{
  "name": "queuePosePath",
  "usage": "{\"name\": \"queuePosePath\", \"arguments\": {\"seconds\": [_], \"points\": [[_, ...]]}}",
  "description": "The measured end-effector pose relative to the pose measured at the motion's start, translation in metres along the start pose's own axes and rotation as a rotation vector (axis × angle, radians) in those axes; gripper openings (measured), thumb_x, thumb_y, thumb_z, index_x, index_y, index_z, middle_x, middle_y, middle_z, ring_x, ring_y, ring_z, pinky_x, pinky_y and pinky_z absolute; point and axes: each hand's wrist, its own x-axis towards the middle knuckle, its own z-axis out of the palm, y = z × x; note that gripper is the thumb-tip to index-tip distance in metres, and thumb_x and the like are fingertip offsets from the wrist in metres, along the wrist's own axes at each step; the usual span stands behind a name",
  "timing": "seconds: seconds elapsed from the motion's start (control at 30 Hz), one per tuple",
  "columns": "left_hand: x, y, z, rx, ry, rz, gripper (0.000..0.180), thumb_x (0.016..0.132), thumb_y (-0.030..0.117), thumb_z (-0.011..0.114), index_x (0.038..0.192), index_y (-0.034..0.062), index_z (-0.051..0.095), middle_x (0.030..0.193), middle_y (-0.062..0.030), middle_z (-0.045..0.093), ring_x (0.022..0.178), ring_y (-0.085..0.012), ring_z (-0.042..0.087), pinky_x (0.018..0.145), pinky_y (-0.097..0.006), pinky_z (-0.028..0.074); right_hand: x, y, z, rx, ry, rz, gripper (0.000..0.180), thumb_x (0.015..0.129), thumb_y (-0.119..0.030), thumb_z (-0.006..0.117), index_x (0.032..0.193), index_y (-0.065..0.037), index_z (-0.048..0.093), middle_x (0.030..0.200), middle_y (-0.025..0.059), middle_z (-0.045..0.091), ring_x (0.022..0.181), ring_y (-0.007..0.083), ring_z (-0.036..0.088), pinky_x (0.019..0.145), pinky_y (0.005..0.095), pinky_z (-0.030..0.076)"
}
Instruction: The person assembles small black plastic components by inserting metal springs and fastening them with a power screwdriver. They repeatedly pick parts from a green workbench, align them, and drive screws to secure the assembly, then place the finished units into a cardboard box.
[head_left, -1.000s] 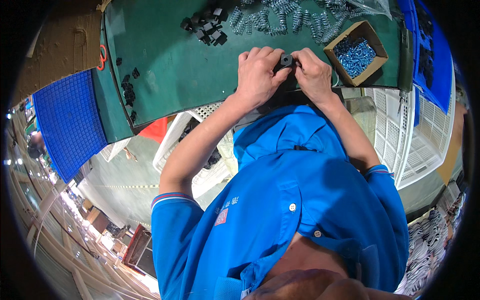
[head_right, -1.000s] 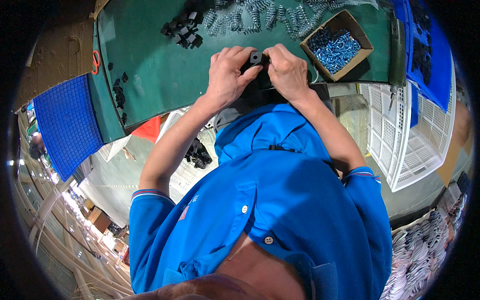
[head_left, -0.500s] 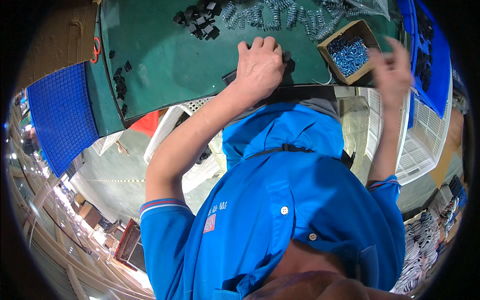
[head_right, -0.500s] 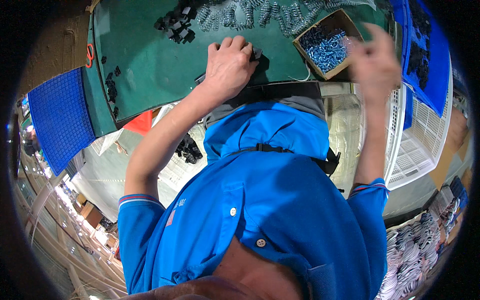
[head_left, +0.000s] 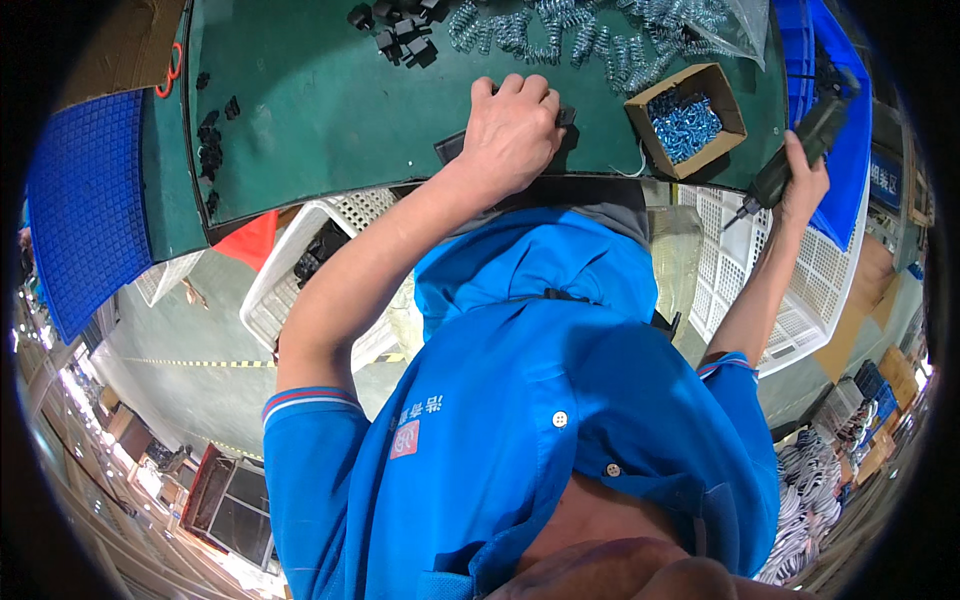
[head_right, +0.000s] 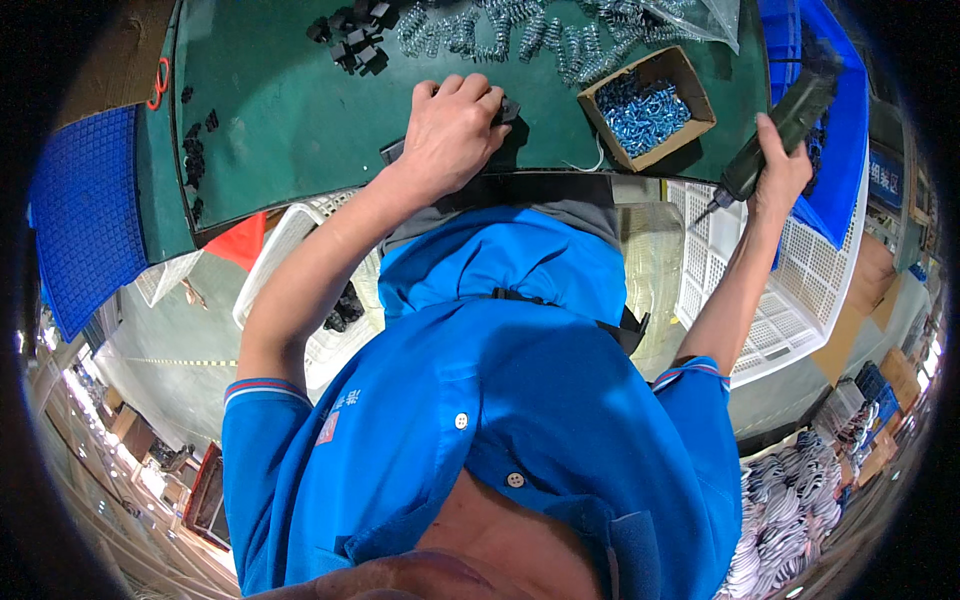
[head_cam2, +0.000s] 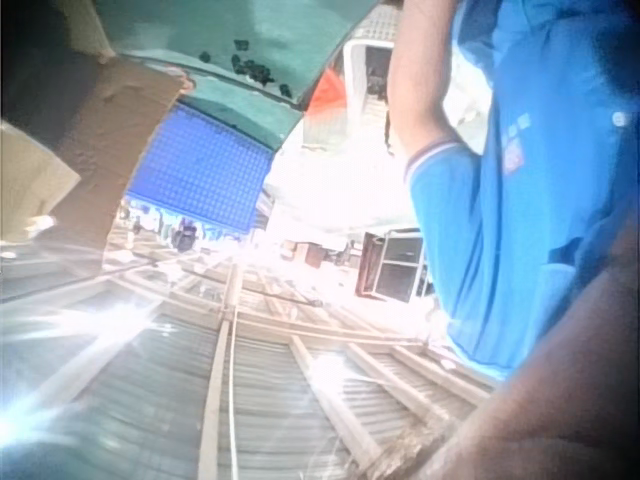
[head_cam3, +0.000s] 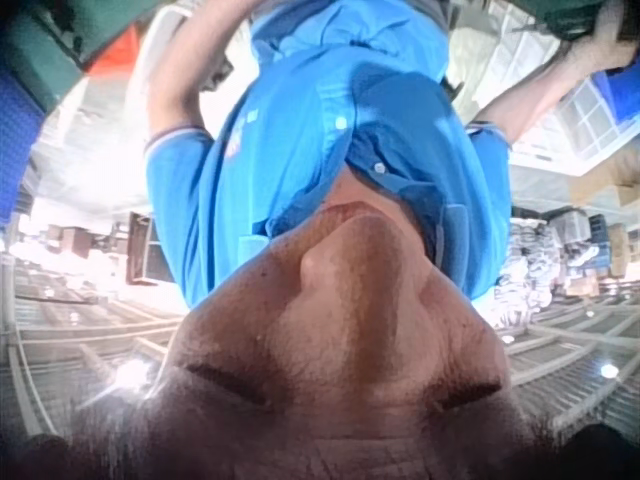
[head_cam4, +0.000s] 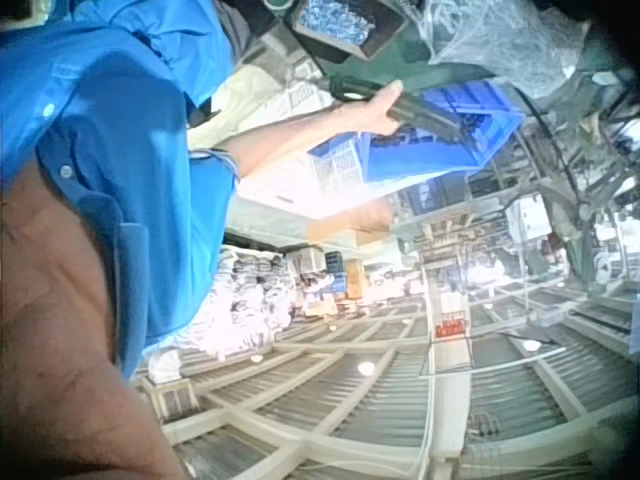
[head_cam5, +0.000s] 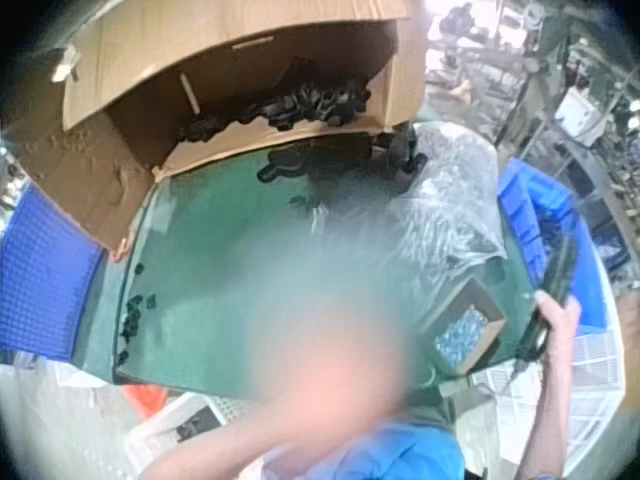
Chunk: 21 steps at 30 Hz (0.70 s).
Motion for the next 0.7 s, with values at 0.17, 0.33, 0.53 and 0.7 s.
{"name": "queuePosePath", "arguments": {"seconds": [0.17,0.33,0.53,0.7], "points": [[-0.003,-0.002,-0.001,-0.009,0.002,0.008,0.029,0.079,0.025,0.073,0.1,0.008,0.065,0.098,-0.0059,0.058,0.098,-0.026,0.058,0.084,-0.044,0.04,-0.05,-0.079,0.067,0.594,-0.337,-0.292,0.049,0.083,-0.005,0.068,0.124,0.014,0.051,0.091,0.0171,0.064,0.078,0.024,0.063,0.072,0.0356,0.051],[0.0,0.0,-0.003,-0.022,-0.017,0.017,0.027,0.079,0.025,0.072,0.098,0.0074,0.065,0.098,-0.006,0.058,0.098,-0.0257,0.057,0.083,-0.045,0.04,-0.073,-0.1,0.127,0.699,-0.465,-0.342,0.052,0.084,-0.009,0.054,0.132,0.009,0.042,0.098,0.0168,0.059,0.089,0.0274,0.059,0.085,0.0432,0.049],[0.001,0.003,0.001,0.029,-0.035,-0.01,0.024,0.08,0.026,0.07,0.094,0.0061,0.067,0.096,-0.0058,0.058,0.097,-0.0253,0.057,0.082,-0.046,0.04,-0.11,-0.118,0.177,0.781,-0.393,-0.395,0.067,0.066,-0.009,0.073,0.126,0.003,0.048,0.082,0.0091,0.06,0.068,0.0204,0.06,0.063,0.0296,0.05],[0.002,0.003,0.0,0.036,-0.03,0.001,0.024,0.08,0.026,0.07,0.093,0.0062,0.067,0.096,-0.0058,0.058,0.098,-0.0247,0.057,0.081,-0.046,0.039,-0.119,-0.123,0.174,0.744,-0.412,-0.296,0.067,0.066,-0.008,0.073,0.127,0.002,0.048,0.085,0.0098,0.061,0.075,0.0219,0.061,0.069,0.0315,0.051]]}}
